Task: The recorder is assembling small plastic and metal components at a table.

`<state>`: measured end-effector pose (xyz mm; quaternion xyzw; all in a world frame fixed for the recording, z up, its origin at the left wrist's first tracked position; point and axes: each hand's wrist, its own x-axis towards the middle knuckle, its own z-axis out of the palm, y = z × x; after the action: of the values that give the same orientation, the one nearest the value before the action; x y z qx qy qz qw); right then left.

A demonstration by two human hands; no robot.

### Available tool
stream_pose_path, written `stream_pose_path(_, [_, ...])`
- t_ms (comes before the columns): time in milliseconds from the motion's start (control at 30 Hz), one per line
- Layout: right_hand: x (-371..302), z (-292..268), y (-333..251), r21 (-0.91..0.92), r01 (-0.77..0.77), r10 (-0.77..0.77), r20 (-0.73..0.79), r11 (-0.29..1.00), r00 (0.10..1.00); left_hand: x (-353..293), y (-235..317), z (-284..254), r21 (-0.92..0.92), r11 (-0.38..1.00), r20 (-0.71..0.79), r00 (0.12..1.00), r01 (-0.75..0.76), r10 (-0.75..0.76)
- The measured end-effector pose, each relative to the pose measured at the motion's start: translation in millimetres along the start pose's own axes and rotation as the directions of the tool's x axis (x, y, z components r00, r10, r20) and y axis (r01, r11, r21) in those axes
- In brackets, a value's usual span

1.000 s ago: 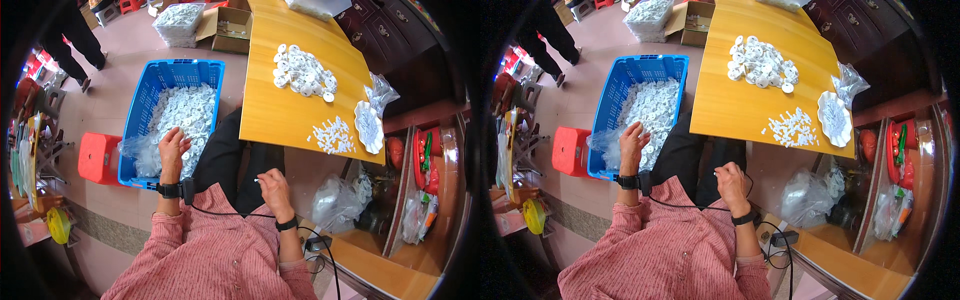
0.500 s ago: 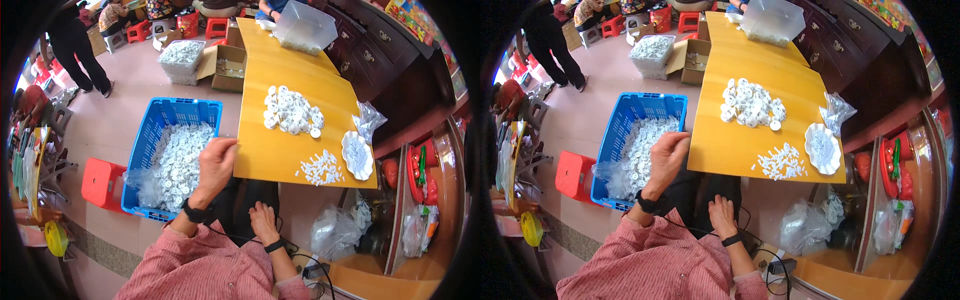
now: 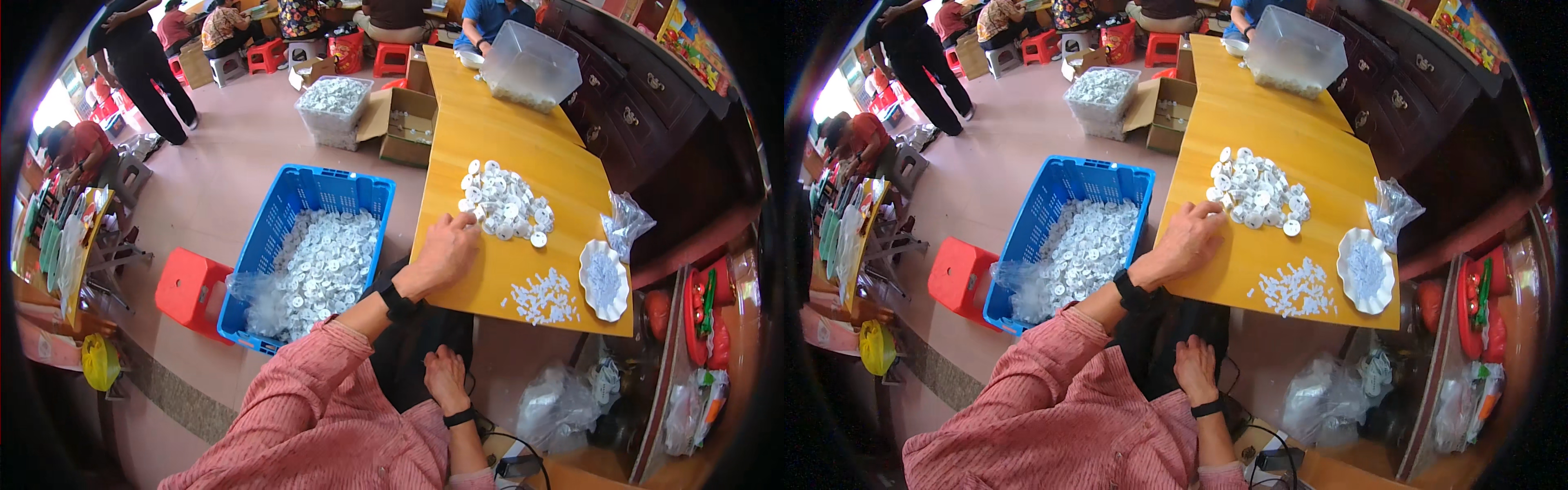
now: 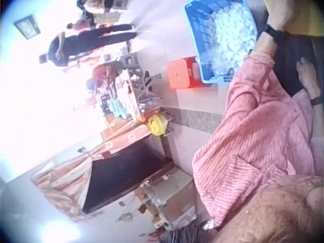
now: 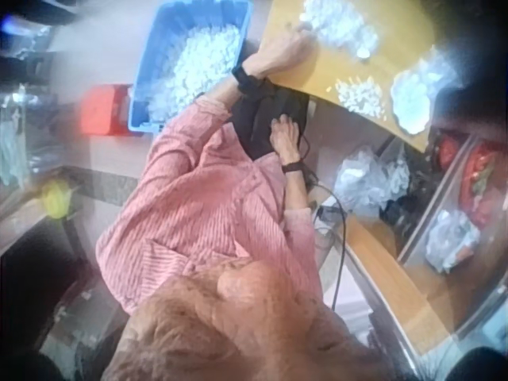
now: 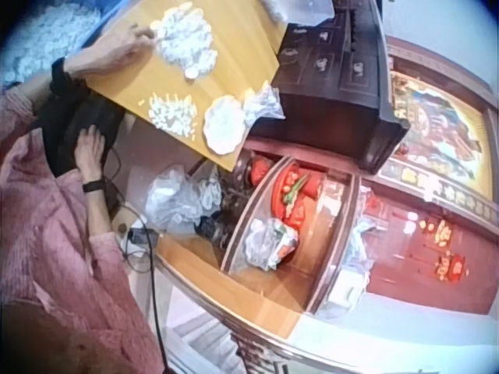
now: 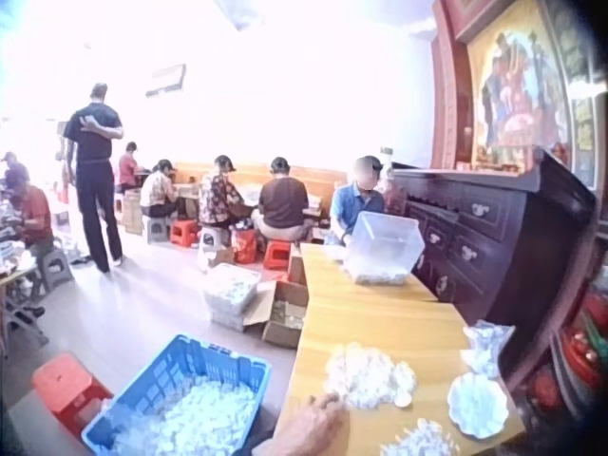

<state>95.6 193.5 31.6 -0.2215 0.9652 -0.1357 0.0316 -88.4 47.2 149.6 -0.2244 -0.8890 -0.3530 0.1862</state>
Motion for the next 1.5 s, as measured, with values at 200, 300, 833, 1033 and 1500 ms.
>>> stream_pose_path(200, [0,-3,4,0.173,-0.025,0.043,-0.1,0.985,0.994,-16,-4,-8,-0.095,0.995,-0.067,0.997,-0.03,0.024])
stream_pose_path(300, [1,-7,5,0.227,-0.059,0.092,-0.136,0.972,0.986,-20,-5,-9,-0.142,0.988,-0.102,0.994,-0.055,0.041])
stream_pose_path(833, [-4,-18,5,0.502,-0.052,0.227,-0.294,0.863,0.929,-48,1,0,-0.096,0.995,-0.159,0.987,-0.039,0.024])
stream_pose_path(1033, [5,-74,-16,0.792,-0.008,0.47,-0.353,0.61,0.809,-65,35,-19,-0.15,0.982,-0.432,0.901,-0.116,0.04])
stream_pose_path(1500, [15,-99,-48,0.962,0.147,0.639,-0.263,0.23,0.723,-126,81,-20,-0.802,0.514,0.119,0.925,0.304,-0.362])
